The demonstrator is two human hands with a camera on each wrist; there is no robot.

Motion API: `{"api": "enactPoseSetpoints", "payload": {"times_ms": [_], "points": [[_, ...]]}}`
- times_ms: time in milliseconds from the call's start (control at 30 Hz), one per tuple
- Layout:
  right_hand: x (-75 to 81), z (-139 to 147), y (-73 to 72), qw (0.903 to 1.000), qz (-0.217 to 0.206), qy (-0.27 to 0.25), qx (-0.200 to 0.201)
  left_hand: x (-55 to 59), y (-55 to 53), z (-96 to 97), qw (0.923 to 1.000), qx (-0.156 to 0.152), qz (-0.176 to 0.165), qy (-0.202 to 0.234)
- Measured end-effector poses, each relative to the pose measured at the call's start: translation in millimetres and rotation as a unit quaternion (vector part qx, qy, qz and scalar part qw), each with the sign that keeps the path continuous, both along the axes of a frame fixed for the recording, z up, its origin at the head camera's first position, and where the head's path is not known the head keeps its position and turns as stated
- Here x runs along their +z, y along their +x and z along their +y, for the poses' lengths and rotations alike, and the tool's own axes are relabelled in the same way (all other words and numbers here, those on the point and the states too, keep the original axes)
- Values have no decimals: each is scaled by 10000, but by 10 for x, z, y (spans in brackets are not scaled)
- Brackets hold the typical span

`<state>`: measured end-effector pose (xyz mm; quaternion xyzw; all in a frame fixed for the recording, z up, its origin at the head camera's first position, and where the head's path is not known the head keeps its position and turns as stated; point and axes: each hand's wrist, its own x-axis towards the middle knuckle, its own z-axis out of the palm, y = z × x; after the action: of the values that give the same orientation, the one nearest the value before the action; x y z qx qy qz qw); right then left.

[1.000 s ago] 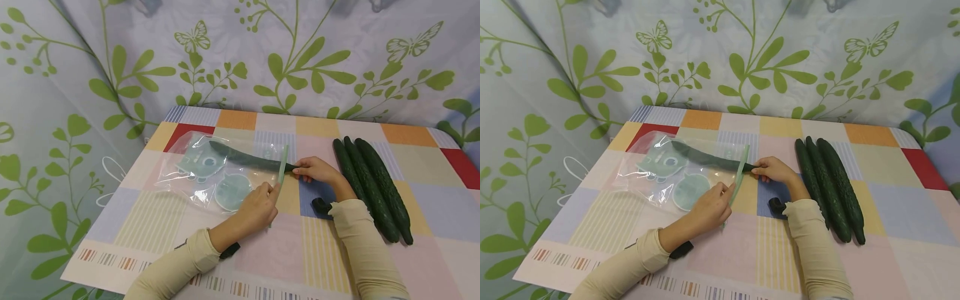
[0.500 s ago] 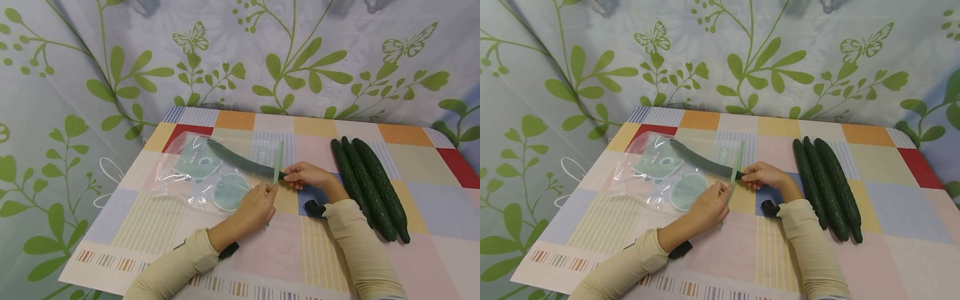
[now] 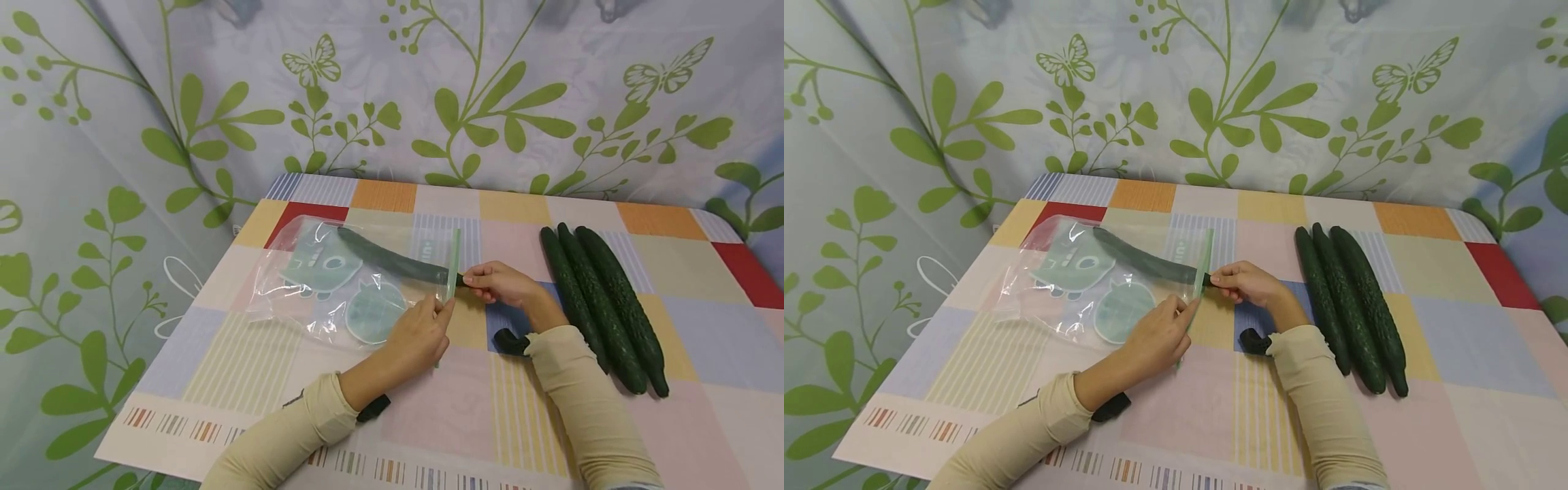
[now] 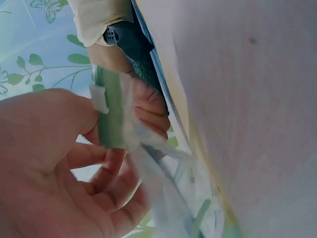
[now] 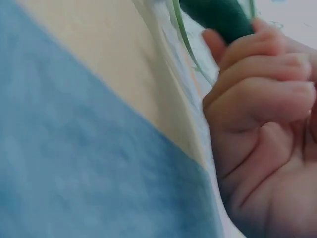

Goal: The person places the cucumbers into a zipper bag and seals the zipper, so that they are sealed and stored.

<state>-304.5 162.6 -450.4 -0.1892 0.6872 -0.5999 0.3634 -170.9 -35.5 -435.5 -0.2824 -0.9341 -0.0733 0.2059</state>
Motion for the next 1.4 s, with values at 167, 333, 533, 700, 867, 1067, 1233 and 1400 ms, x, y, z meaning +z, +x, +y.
{"api": "enactPoseSetpoints", "payload": {"times_ms": [167, 333, 533, 700, 867, 1067, 1233, 1400], "points": [[-38, -31, 31, 9911, -413, -1265, 46, -17, -25, -11, 9985, -49, 530, 105], [-42, -100, 73, 9802, -224, -1959, 180, -19, -49, -13, 9947, -168, 978, 285], [-7, -149, 112, 9760, -75, -2170, -132, 4, -54, 2, 9912, -365, 1207, 401], [32, -110, 96, 9666, 180, -2547, -232, 12, -73, 28, 9859, -517, 1529, 435], [84, -19, 83, 9572, 458, -2833, -378, 25, -80, 48, 9841, -789, 1533, 421], [145, -81, 29, 9822, 796, -1254, -1153, 30, -91, 39, 9831, -1112, 1358, 513], [94, -164, -58, 9764, 1130, 641, -1724, 16, -67, 25, 9895, -1124, 676, 611], [-3, -155, -105, 9536, 1542, 1572, -2052, 9, -30, 26, 9942, -839, -62, 664]]}}
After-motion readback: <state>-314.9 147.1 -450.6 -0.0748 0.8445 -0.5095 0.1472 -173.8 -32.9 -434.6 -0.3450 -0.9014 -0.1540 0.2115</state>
